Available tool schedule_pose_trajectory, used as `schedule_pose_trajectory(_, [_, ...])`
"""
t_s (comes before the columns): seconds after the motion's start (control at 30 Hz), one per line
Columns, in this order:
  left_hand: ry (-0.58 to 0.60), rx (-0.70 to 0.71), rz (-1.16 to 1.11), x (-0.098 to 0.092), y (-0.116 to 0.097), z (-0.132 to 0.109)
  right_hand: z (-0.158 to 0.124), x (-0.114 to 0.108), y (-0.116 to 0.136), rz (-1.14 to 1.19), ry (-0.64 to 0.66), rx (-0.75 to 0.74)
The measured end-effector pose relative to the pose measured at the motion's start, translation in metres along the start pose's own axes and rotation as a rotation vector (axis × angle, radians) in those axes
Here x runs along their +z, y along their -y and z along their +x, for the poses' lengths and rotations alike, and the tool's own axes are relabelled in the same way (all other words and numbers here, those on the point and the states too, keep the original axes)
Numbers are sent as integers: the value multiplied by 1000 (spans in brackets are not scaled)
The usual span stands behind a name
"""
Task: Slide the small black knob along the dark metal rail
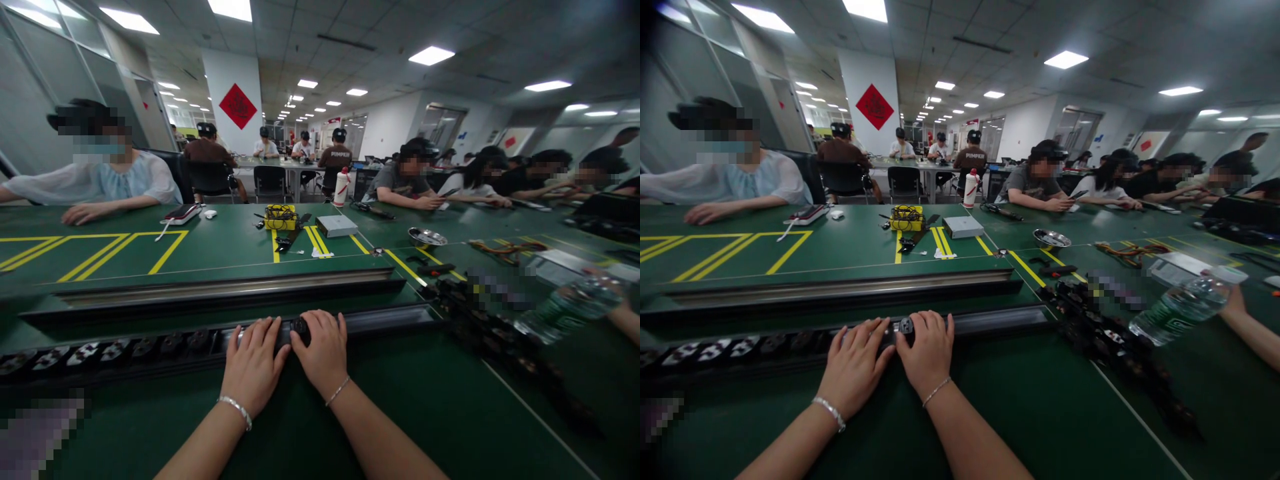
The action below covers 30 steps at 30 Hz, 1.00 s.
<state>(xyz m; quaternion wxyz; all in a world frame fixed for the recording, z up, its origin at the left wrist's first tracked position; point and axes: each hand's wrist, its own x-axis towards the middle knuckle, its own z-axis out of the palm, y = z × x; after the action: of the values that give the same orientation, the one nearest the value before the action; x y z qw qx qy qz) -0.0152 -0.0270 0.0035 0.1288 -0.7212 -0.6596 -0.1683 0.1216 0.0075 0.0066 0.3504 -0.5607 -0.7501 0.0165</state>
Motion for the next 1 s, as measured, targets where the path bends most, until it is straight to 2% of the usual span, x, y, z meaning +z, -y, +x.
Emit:
schedule_pose_trajectory(0.33, [27, -1, 9, -5, -2, 1, -1, 0, -4, 38, 14, 3])
schedule_pose_trajectory(1.0, [43, 67, 34, 2, 2, -1, 3, -1, -13, 28, 60, -53])
